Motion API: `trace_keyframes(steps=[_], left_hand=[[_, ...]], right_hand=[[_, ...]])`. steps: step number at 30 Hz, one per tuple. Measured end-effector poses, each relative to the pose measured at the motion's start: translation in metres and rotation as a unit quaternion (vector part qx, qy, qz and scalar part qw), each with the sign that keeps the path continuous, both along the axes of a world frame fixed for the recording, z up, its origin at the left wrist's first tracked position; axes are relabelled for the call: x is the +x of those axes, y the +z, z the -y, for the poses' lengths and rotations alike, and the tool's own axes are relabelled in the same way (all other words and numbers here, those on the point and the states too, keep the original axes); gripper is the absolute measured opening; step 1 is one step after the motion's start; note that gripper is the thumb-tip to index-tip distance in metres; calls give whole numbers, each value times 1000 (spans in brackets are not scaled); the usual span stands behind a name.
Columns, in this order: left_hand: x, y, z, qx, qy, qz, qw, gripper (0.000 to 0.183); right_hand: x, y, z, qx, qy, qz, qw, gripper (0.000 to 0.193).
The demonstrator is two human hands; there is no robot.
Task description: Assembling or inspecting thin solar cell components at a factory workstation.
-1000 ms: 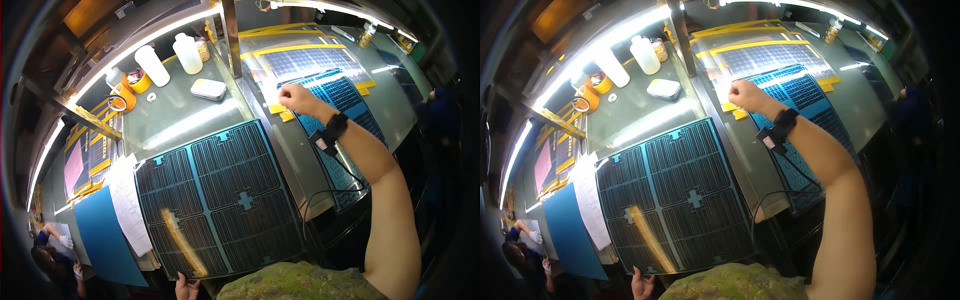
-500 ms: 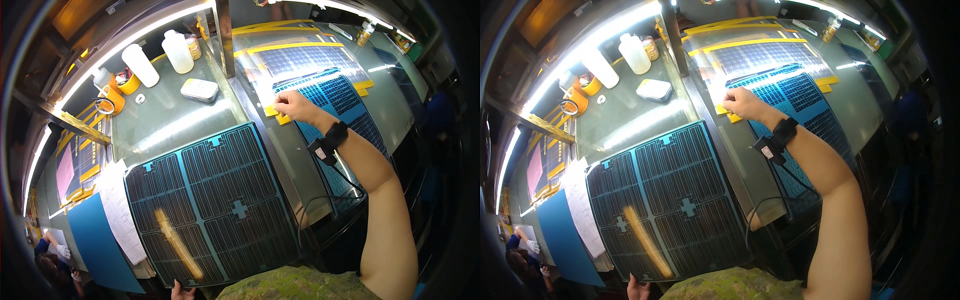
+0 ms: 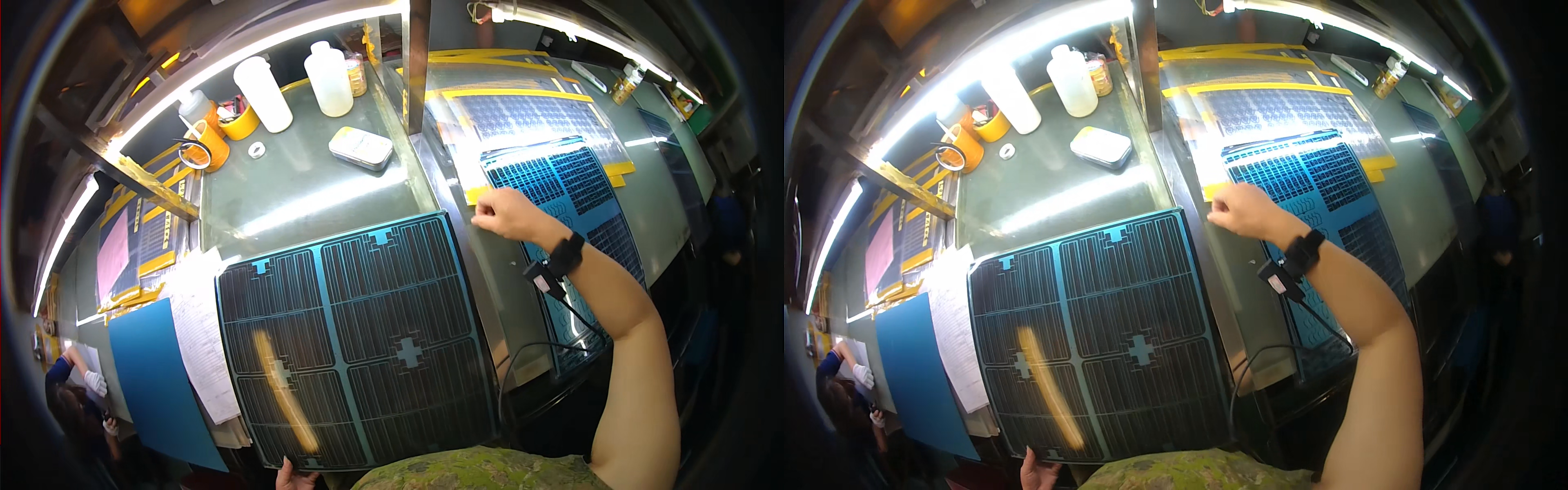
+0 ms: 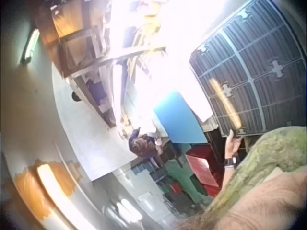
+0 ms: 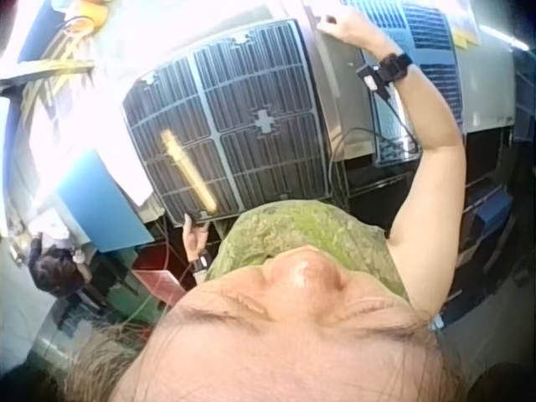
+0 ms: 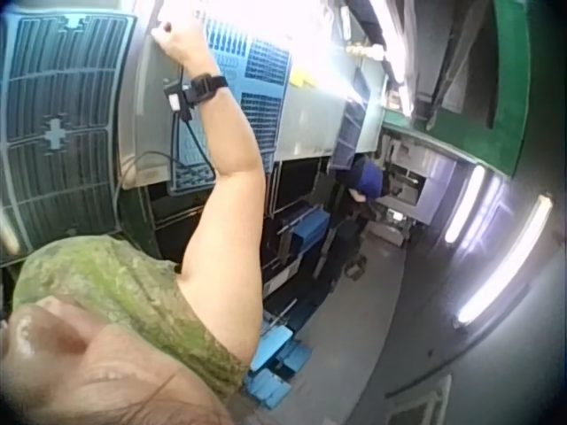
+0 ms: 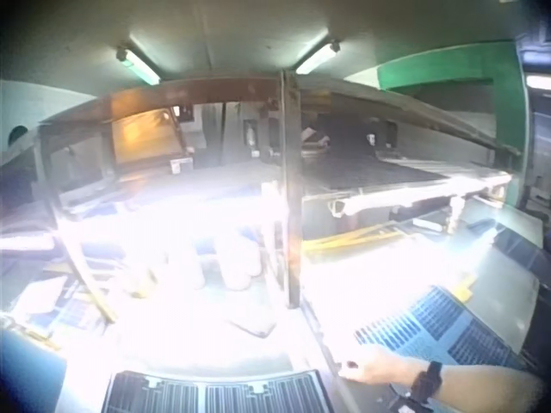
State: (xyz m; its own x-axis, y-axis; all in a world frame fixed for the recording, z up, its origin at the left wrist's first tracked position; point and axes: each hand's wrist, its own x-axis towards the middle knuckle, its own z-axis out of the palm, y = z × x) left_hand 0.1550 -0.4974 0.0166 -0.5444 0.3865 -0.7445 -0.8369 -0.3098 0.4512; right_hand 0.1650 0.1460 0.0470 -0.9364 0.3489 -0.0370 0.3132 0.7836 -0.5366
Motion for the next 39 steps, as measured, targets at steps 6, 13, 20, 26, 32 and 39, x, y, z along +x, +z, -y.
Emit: trace_keyframes(steps=[6, 13, 20, 26, 32, 39], left_hand=[[4, -26, 14, -5, -28, 9, 1000, 32], [10, 52, -28, -35, -21, -116, 992, 32], [2, 54, -20, 30, 24, -160, 986, 27], [2, 49, -5, 42, -33, -199, 979, 28], [-12, 44, 22, 31, -139, -226, 964, 36], [-95, 123, -72, 143, -155, -502, 839, 39]], right_hand=[[45, -8, 13, 5, -10, -183, 983, 10], [138, 70, 94, -213, -26, 56, 975, 19], [249, 29, 208, -567, -38, 81, 819, 46], [224, -11, 258, -753, -85, -103, 644, 44], [244, -7, 275, -748, -53, -177, 638, 52], [223, 80, 236, -699, 19, -384, 602, 46]])
